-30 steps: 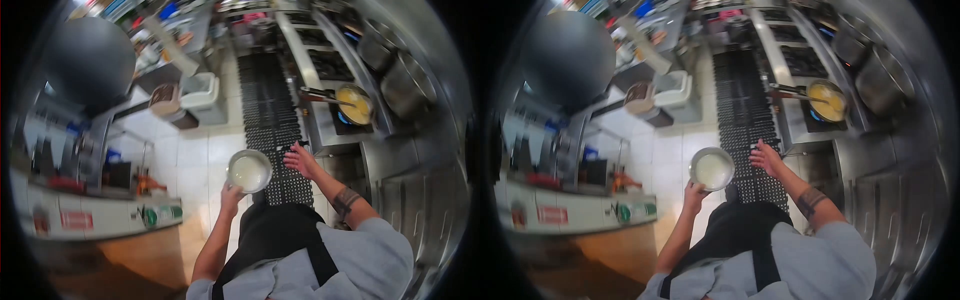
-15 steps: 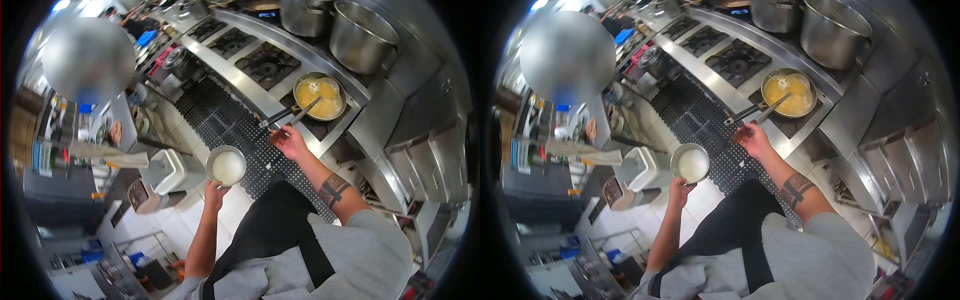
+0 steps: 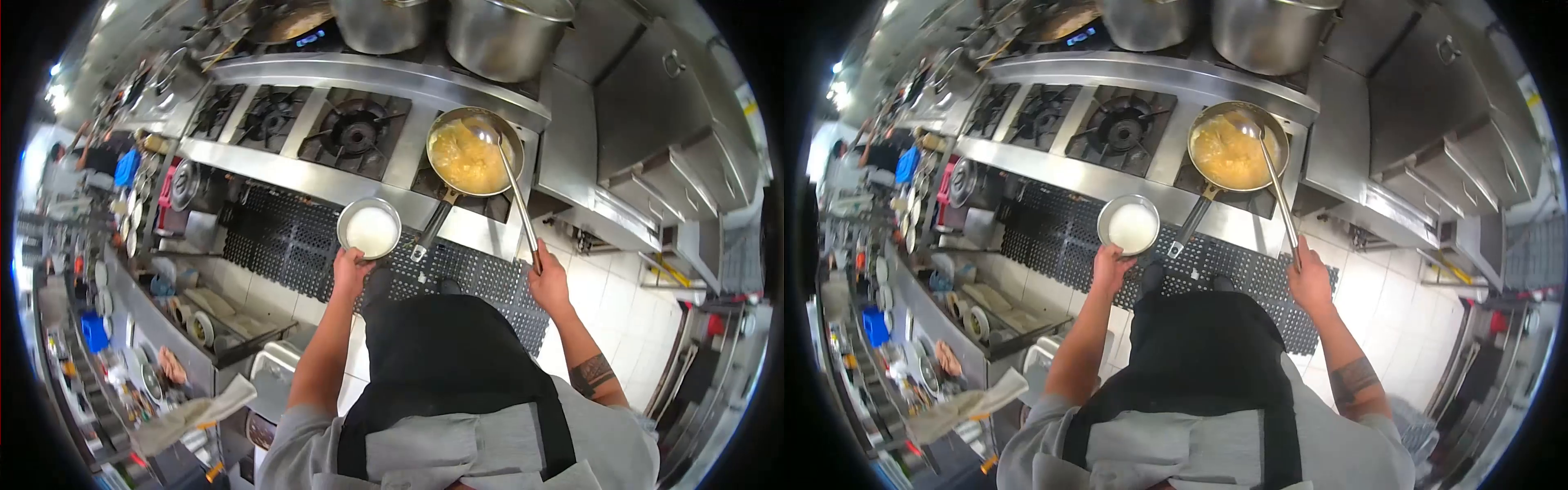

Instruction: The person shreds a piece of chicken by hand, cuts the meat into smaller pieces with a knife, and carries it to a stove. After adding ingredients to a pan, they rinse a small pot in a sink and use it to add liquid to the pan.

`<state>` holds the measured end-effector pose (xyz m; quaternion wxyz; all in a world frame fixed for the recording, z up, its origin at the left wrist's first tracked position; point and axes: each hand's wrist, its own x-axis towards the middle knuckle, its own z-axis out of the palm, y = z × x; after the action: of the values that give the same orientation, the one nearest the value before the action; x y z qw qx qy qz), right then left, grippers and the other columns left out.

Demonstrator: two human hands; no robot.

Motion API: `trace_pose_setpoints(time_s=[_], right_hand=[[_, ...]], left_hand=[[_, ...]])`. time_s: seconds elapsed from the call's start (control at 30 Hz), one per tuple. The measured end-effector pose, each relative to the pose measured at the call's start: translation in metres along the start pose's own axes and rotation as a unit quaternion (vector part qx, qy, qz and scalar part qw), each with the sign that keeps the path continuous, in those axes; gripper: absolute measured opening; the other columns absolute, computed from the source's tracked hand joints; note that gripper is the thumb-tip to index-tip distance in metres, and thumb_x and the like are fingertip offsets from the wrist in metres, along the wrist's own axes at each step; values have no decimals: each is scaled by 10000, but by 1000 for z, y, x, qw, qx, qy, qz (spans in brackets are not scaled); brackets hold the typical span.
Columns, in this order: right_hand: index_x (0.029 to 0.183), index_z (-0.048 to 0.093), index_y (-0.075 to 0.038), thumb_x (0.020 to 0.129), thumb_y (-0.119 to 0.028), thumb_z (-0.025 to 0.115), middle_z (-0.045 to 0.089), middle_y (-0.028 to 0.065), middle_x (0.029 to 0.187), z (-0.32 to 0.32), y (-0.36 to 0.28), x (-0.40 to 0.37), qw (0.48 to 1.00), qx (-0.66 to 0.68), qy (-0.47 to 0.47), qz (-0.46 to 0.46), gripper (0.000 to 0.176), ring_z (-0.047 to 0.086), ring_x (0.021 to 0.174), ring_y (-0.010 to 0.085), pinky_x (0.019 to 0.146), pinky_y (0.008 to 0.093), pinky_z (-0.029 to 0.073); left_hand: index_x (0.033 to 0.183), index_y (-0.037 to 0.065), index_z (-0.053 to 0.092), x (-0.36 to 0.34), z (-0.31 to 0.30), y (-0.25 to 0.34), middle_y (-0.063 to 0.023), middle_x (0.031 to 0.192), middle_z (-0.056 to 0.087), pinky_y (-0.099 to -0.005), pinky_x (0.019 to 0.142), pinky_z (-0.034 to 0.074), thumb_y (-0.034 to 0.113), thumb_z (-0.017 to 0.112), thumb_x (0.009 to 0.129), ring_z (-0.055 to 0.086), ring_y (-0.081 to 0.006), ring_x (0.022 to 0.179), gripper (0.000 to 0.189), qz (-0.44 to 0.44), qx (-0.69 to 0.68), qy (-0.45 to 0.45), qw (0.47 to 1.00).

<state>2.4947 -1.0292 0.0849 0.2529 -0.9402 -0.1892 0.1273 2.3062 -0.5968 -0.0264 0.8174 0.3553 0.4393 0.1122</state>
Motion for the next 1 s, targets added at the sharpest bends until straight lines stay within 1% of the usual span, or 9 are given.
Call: trace_pose_setpoints(time_s=[0.17,0.2,0.23,0.27,0.3,0.37,0.53,0.87,1.0], right_hand=[[1598,353,-38,863,17,617,628,302,1138,50,-47,-17,994,-77,82,13,783,654,907,492,829,557,547],[1589,362,-4,879,21,628,660,254,1042,69,-55,-22,992,-67,111,-4,759,685,797,404,704,500,574],[1511,438,11,895,15,636,659,211,988,66,-100,-24,986,82,51,138,647,673,727,331,612,453,555],[1434,513,26,911,9,643,659,168,934,59,-146,-24,934,231,-9,273,539,660,658,258,521,405,535],[1434,513,26,911,9,643,659,168,934,63,-158,-23,933,228,-6,278,539,660,658,258,521,405,535],[1169,598,-12,937,-10,660,623,86,824,68,-179,-27,774,564,-17,287,239,567,556,133,414,304,443],[994,560,-74,942,-22,671,529,22,684,63,-220,-38,650,708,37,275,133,509,508,109,407,287,421],[1470,534,-26,912,20,648,569,14,752,34,-240,-60,888,373,144,228,571,526,499,106,433,294,462],[1526,496,-33,905,-61,698,684,90,925,51,-213,-67,934,163,248,199,653,656,737,175,700,320,573]], left_hand=[[1344,33,511,66,10,37,-145,1221,613,-506,929,582,65,578,876,662,-305,1051,473,-38,10,-97,995],[1345,31,512,75,11,43,-148,1214,612,-508,926,596,59,580,874,668,-312,1049,476,-44,10,-118,992],[1359,29,492,86,11,47,-152,1225,602,-504,917,619,31,589,863,677,-325,1049,505,-58,10,-136,989],[1359,29,492,94,13,52,-152,1225,602,-504,917,619,31,589,863,677,-325,1049,505,-62,7,-141,988],[1372,31,480,99,15,55,-152,1233,597,-496,914,623,12,587,859,680,-324,1044,524,-65,13,-144,987],[1410,34,447,105,17,60,-157,1257,587,-485,916,634,-33,570,862,684,-312,1028,565,-72,7,-157,985],[1420,38,450,105,8,64,-142,1248,599,-433,903,650,-51,585,891,701,-291,1024,553,-91,44,-155,983],[1119,-18,411,95,0,59,-203,1104,603,-441,826,678,76,670,1015,728,-330,976,295,-88,49,-151,983],[1090,-26,418,94,7,67,-234,1127,613,-499,829,676,59,626,1032,732,-398,1027,232,-88,97,-141,981]])
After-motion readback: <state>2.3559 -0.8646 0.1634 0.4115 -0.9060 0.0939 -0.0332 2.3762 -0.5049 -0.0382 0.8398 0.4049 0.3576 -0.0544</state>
